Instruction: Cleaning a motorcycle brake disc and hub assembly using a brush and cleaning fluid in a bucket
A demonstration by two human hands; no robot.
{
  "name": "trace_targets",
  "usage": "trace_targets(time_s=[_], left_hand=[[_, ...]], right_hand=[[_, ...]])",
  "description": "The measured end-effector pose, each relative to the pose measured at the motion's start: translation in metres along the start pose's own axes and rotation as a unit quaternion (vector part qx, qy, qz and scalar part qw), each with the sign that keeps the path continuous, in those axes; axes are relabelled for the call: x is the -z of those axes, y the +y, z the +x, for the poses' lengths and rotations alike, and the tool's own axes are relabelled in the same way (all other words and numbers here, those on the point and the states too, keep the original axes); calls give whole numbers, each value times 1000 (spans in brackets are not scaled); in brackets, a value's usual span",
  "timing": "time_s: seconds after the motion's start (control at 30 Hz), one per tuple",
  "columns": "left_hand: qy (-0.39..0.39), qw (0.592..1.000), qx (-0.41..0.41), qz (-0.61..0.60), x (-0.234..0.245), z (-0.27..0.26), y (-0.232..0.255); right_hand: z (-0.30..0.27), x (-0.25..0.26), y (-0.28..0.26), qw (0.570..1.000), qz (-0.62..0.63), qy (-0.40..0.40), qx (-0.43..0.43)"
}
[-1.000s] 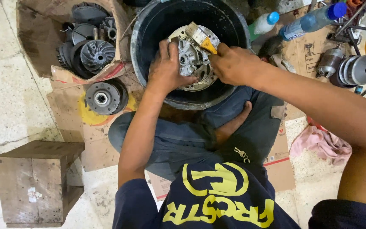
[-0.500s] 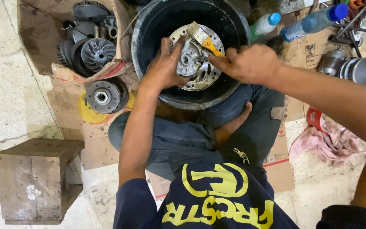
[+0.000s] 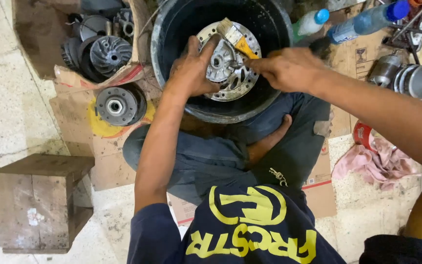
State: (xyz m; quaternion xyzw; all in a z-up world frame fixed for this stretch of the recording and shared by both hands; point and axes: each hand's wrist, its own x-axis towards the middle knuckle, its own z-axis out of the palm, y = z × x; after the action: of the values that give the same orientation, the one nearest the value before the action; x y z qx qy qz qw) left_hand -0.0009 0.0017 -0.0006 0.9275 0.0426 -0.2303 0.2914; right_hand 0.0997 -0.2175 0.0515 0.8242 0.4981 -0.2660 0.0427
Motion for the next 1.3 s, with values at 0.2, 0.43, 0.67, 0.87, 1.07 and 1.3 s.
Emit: trace_targets(time_s=[0.2, 0.43, 0.67, 0.87, 1.07, 1.3], left_hand=[[-22, 999, 9, -36, 13, -7, 10], [4, 1000, -5, 5, -1, 10, -1], [70, 992, -46, 90, -19, 19, -15], [8, 1000, -22, -7, 2, 7, -3], [-10, 1000, -6, -19, 8, 3, 3], [-9, 1000, -8, -23, 5, 7, -2]], right_hand=[[1, 17, -4, 888, -403, 141, 171], [-2, 48, -45, 947, -192, -238, -103], [7, 1, 6, 935, 322, -81, -123], [13, -21, 44, 922, -321, 135, 168], [4, 7, 14, 959, -248, 114, 79], [-1, -12, 31, 894, -345, 234, 166]])
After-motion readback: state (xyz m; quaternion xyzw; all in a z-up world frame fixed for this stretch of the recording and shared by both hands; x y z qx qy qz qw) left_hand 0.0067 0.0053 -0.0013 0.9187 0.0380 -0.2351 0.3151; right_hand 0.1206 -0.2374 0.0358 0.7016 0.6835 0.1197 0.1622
